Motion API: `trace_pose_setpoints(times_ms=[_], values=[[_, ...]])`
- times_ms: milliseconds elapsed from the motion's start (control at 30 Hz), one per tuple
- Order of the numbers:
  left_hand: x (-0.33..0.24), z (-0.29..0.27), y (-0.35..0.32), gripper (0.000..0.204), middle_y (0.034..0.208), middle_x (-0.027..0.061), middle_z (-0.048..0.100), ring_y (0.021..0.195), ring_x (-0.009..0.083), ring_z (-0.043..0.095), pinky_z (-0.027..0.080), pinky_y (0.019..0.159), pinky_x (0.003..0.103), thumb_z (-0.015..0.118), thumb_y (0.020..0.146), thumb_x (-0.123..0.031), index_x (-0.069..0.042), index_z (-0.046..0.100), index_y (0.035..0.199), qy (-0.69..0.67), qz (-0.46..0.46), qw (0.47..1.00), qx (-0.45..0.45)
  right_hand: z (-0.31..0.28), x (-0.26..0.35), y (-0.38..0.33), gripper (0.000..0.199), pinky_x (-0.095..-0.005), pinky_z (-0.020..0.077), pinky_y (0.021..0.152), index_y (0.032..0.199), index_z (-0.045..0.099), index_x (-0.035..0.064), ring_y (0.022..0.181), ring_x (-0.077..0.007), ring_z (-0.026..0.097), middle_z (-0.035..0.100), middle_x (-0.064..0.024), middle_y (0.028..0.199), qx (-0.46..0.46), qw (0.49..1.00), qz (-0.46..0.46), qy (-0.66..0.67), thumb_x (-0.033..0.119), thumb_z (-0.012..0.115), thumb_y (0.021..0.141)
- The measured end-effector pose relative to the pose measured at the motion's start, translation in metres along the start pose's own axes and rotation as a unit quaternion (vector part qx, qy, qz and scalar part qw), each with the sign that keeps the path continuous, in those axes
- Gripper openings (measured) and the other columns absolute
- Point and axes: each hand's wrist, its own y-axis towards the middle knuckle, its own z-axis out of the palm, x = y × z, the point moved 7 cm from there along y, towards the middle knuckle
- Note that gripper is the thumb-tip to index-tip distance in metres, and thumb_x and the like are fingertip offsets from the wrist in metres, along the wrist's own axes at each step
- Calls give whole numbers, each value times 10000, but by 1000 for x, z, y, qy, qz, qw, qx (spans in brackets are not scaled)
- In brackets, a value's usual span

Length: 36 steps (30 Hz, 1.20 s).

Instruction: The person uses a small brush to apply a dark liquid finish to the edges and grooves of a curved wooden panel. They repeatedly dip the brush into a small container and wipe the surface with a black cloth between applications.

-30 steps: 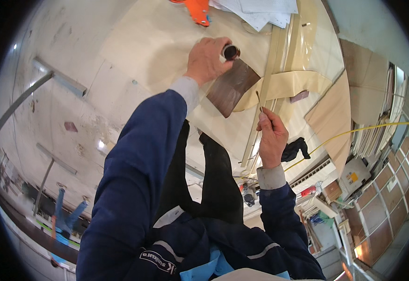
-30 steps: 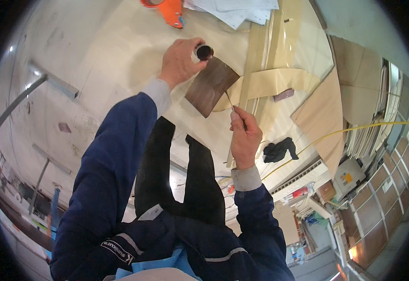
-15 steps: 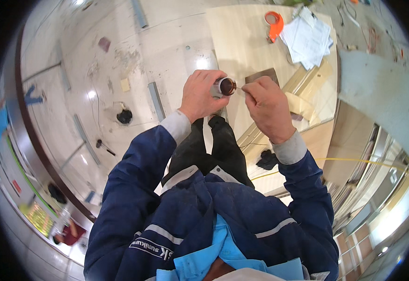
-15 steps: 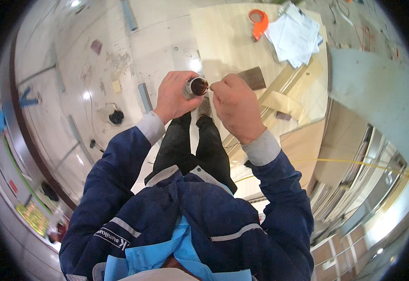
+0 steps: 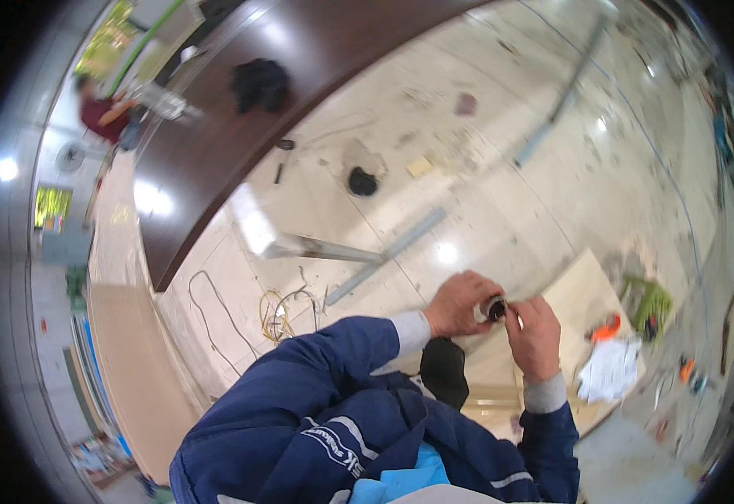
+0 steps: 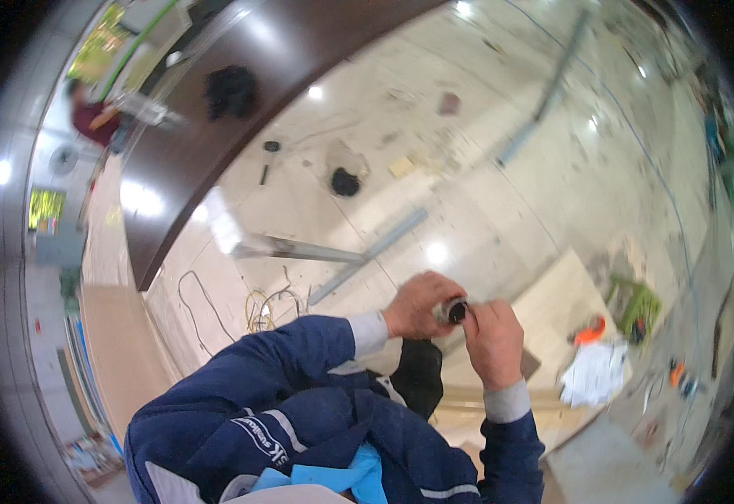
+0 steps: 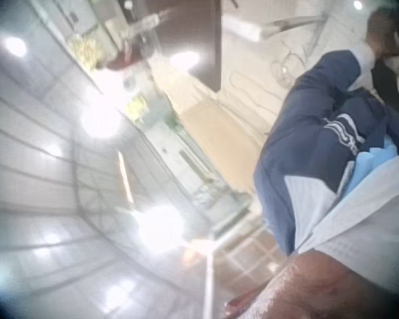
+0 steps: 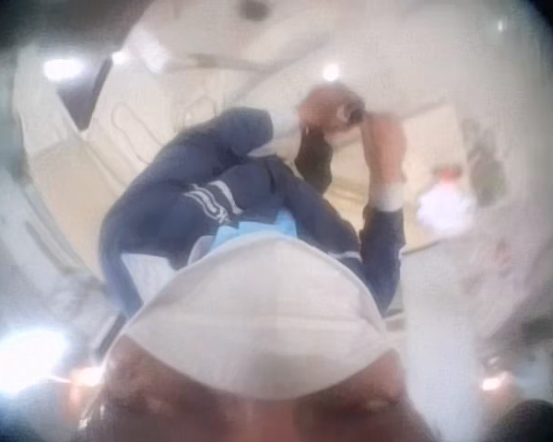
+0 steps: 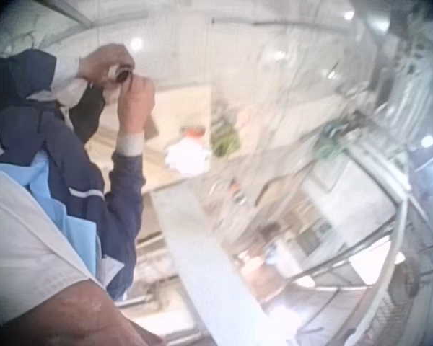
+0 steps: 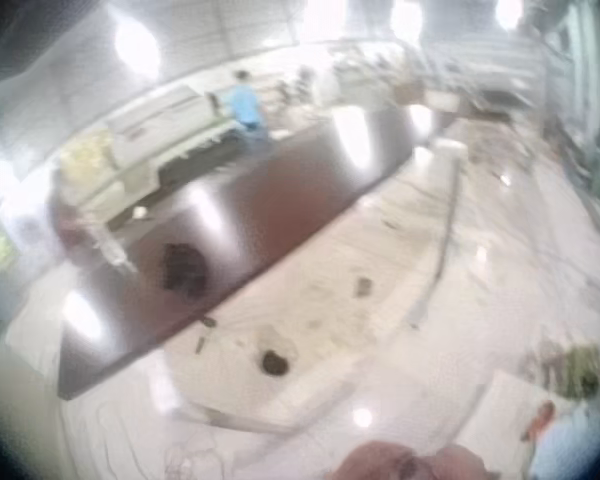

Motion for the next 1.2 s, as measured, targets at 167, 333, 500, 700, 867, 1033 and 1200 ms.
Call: trace_pose_setpoints(times_ms=[167,333,500,700,867,1033,1200], values=[[38,-99,-58,518,1126,66,716,1091,319,656,510,962,449,855,690,-248,-152,687,1171,0,-28,999,-35,65,95,30,101,-461,531,701,938,716,74,820,-343,650,629,-114,860,58,996,-58,-27,110,784,872],[39,-198,-154,528,1138,50,716,1080,312,648,506,936,441,854,695,-267,-162,687,1185,7,-55,996,-66,116,216,12,72,-419,528,685,962,751,65,794,-320,671,666,-117,888,82,992,-97,-9,73,779,896],[53,-300,-264,591,1155,62,709,1094,329,646,509,961,449,912,684,-324,-152,686,1202,19,-80,992,-100,187,336,-9,76,-432,524,690,945,733,84,801,-321,661,638,-103,868,101,988,-120,-11,117,786,901],[66,-394,-363,561,1170,81,689,1101,344,634,510,964,454,882,702,-296,-157,679,1207,72,-149,976,-142,246,435,-19,93,-397,533,675,939,745,74,803,-312,675,669,-109,900,114,985,-128,37,115,816,894],[78,-455,-412,550,1165,73,694,1103,327,631,511,962,452,869,701,-264,-160,679,1206,101,-192,957,-193,278,483,-14,90,-393,545,697,964,750,60,834,-323,685,693,-123,937,151,974,-127,113,86,800,894],[85,-509,-451,518,1140,49,713,1065,304,647,522,939,436,853,706,-233,-149,690,1190,144,-196,933,-265,321,518,0,104,-401,547,711,990,738,56,833,-318,681,682,-122,922,197,957,-174,122,70,778,895],[93,-548,-480,515,1118,61,720,1062,297,663,530,937,425,867,693,-231,-129,699,1169,155,-208,929,-264,351,549,-4,101,-384,543,721,1017,727,49,841,-295,681,687,-123,934,209,959,-127,146,54,747,918]])
